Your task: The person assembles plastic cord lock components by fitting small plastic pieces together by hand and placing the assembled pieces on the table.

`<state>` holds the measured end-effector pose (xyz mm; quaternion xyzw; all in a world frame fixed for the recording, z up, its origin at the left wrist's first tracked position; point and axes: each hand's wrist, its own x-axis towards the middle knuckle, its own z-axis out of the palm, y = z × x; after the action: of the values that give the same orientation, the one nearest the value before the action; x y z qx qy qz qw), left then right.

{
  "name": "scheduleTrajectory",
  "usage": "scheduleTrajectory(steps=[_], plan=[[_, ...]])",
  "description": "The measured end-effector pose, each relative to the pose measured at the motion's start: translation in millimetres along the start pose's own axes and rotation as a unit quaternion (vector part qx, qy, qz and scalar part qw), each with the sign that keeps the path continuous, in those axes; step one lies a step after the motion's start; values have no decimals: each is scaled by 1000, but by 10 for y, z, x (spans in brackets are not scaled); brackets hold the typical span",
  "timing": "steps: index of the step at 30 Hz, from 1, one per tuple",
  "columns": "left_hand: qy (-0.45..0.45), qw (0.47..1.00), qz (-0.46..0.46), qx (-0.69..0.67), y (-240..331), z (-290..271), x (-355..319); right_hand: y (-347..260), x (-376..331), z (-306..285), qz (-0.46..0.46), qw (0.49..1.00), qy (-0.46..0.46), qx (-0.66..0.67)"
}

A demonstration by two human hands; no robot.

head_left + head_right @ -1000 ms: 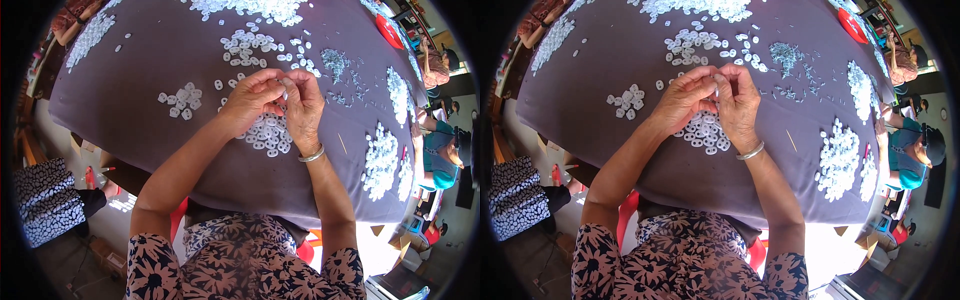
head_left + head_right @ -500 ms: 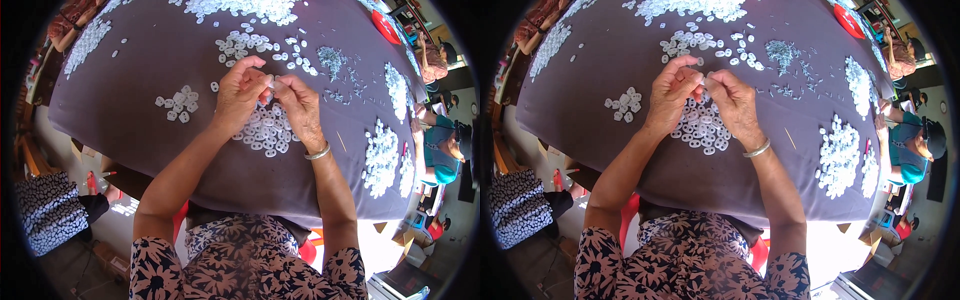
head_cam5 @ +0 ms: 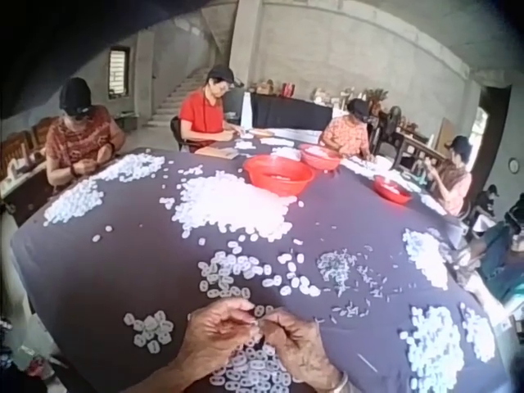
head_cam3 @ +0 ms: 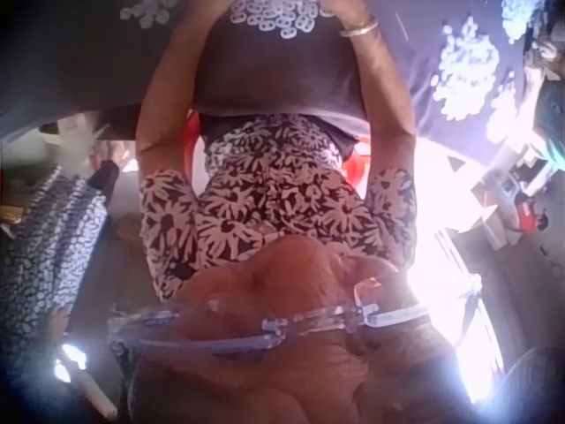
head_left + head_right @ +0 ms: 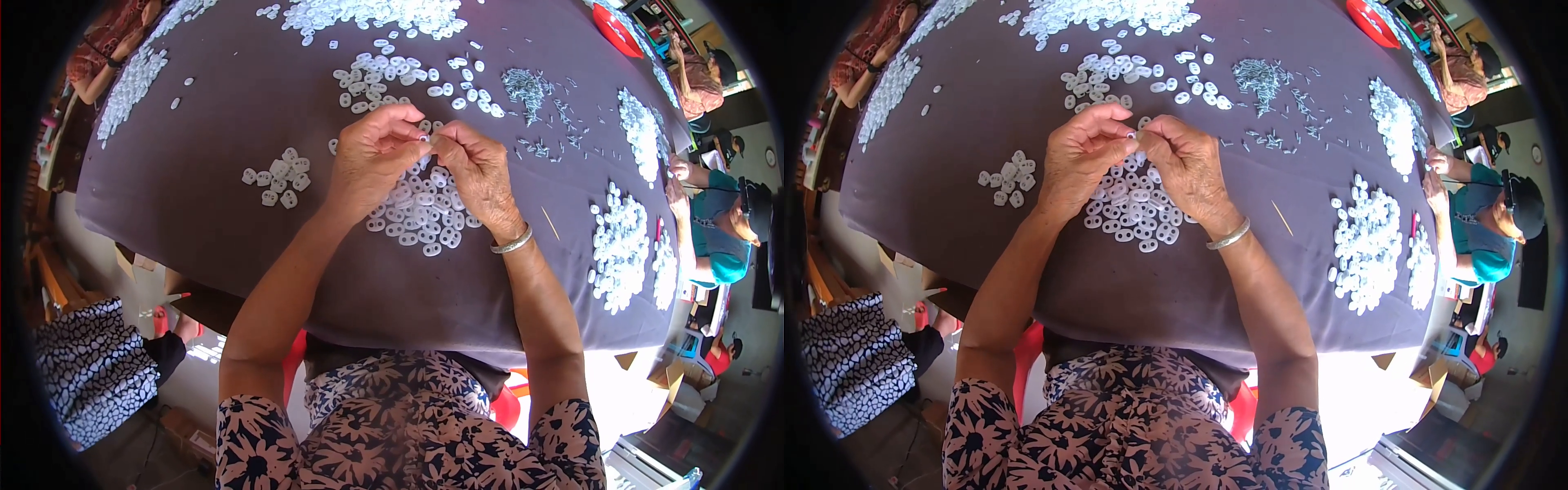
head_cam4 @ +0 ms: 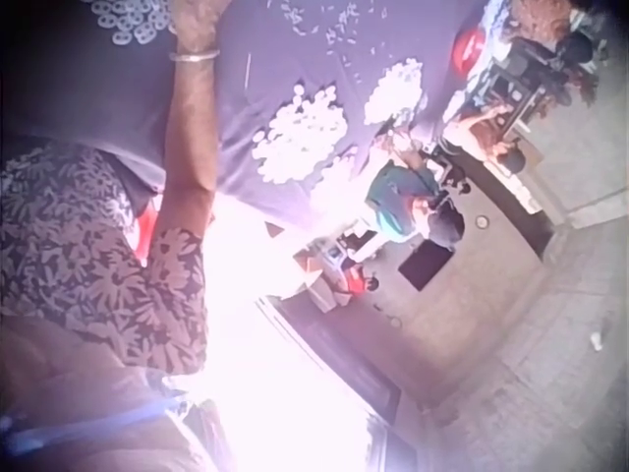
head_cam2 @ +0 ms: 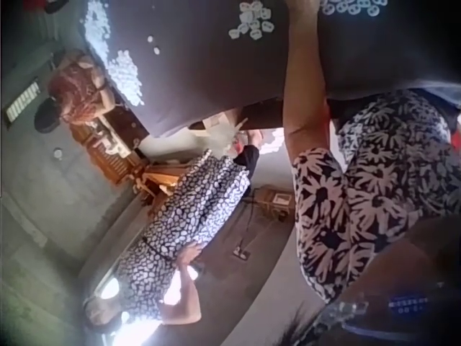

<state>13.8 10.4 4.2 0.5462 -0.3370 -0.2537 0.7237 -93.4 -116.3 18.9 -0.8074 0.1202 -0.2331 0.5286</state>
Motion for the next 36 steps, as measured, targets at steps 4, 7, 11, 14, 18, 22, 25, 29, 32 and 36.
scheduleTrajectory(steps=[4,7,11,14,18,22,25,29,32,36], plan=[[1,999,14,-34,-29,-5,28,2,27,-50,-7,1000,-18,6],[1,999,10,-50,36,-23,28,-49,123,-231,-36,998,46,39],[14,999,-4,-38,83,-51,31,-102,200,-709,-30,980,193,29],[25,1000,5,7,75,-34,37,-73,154,-788,8,990,142,5],[18,998,20,54,53,18,7,117,152,-912,84,992,46,-86],[1,997,40,64,3,54,2,211,79,-1026,93,977,21,-192],[-3,995,67,73,-51,69,8,233,33,-979,71,969,4,-239],[-10,994,67,87,-104,51,8,217,57,-877,50,966,4,-253],[-9,994,66,88,-124,42,0,194,123,-847,41,953,-38,-297],[-27,997,31,67,-19,109,-27,32,147,-781,101,959,-45,-261]])
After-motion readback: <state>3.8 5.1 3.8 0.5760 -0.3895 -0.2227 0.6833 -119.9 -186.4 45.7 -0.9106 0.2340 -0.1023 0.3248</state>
